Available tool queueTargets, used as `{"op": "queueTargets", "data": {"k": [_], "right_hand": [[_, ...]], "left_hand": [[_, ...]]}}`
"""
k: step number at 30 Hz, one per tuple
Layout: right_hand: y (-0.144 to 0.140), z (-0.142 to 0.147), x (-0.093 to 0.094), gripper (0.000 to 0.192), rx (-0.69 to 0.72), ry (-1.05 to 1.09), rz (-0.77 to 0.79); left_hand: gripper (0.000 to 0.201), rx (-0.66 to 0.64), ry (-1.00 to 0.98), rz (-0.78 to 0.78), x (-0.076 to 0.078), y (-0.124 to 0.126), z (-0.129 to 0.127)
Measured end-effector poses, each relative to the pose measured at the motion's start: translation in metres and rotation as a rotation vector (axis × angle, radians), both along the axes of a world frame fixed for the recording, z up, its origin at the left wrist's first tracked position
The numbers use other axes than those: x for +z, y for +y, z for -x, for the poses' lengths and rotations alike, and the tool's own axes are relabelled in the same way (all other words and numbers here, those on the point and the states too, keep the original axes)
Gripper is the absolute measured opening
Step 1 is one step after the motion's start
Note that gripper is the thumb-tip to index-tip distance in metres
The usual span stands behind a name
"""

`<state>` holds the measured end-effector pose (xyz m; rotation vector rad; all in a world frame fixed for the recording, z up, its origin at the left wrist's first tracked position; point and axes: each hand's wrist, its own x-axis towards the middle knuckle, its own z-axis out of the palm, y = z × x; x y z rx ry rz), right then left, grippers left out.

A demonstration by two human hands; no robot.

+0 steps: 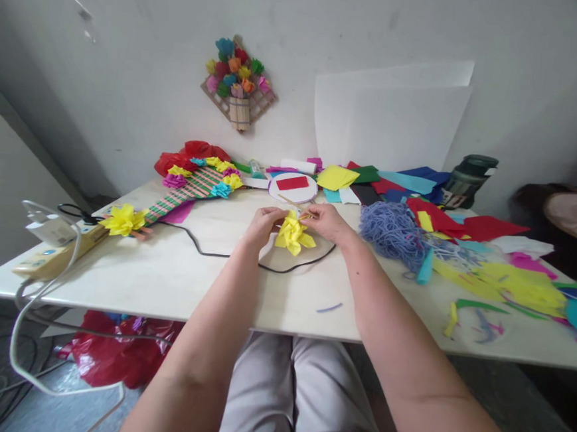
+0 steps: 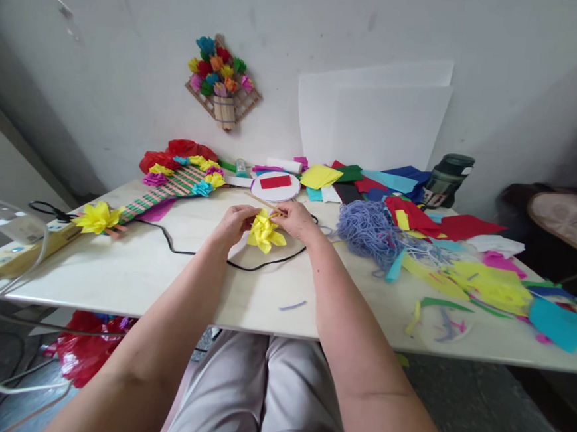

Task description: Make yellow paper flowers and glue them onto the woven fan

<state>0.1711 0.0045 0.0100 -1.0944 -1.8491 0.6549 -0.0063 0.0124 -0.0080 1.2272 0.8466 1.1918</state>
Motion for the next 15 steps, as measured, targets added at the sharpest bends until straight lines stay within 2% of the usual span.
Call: {"op": "queueTargets", "data": {"k": [4, 15], "right_hand": [[0.0025, -0.0008, -0.0038, 0.014, 0.035, 0.015, -0.018], [-0.0011, -0.0047, -0.0009, 0.014, 0.033, -0.138, -0.101]], "left_hand": [[0.026, -0.051, -0.025, 0.045, 0.0006, -0.0002, 0.0012], [0.031, -0.169, 0.006, 0.133, 0.0033, -0.0014, 0.0079]]}}
